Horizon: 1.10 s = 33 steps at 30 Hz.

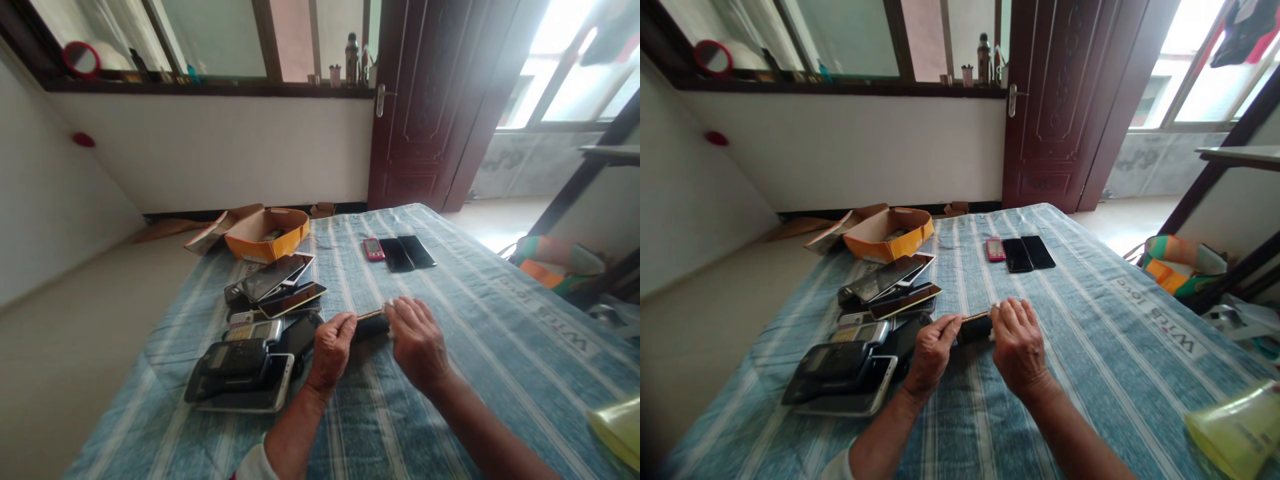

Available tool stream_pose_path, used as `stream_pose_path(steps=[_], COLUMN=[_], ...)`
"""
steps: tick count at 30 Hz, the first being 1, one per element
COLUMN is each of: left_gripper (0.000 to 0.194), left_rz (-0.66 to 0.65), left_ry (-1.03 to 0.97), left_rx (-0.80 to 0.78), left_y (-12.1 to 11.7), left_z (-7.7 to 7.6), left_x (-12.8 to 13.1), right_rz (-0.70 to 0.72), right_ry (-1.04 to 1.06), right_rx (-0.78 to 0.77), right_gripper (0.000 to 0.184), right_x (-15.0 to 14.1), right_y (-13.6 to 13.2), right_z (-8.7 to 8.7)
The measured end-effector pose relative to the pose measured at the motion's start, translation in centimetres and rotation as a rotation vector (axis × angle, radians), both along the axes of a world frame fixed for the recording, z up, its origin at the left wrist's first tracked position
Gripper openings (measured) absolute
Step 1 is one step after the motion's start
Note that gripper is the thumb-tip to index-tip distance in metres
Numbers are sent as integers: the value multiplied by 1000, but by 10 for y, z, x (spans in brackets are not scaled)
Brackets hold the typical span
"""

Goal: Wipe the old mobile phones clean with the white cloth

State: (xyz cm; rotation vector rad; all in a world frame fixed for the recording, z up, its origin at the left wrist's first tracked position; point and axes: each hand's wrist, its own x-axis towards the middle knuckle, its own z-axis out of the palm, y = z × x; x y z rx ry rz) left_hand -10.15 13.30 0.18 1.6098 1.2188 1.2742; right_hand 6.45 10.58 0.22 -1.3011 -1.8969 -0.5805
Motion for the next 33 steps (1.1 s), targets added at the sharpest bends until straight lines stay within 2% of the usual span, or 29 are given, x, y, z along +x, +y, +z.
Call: stream_pose_path(steps=[8, 13, 20, 28, 33], left_gripper=[26, 27, 29, 25, 25], left_rz=[-12, -34, -24, -52, -48], left_ry=[-9, -3, -11, -10, -1], left_rx=[-9, -22, -27, -33, -24], left_y=[1, 1, 3, 0, 2], left_z=[4, 4, -3, 5, 2], left_x=[0, -1, -1, 0, -1], right_rz=[70, 65, -62, -37, -57], right_ry=[7, 25, 38, 25, -5], right_rx=[27, 5, -18, -24, -67], right_gripper=[34, 32, 30, 24, 20], right_x=[-39, -28, -8, -39, -48], right_y=[-6, -4, 0, -4, -4], right_z=[-6, -2, 3, 8, 11])
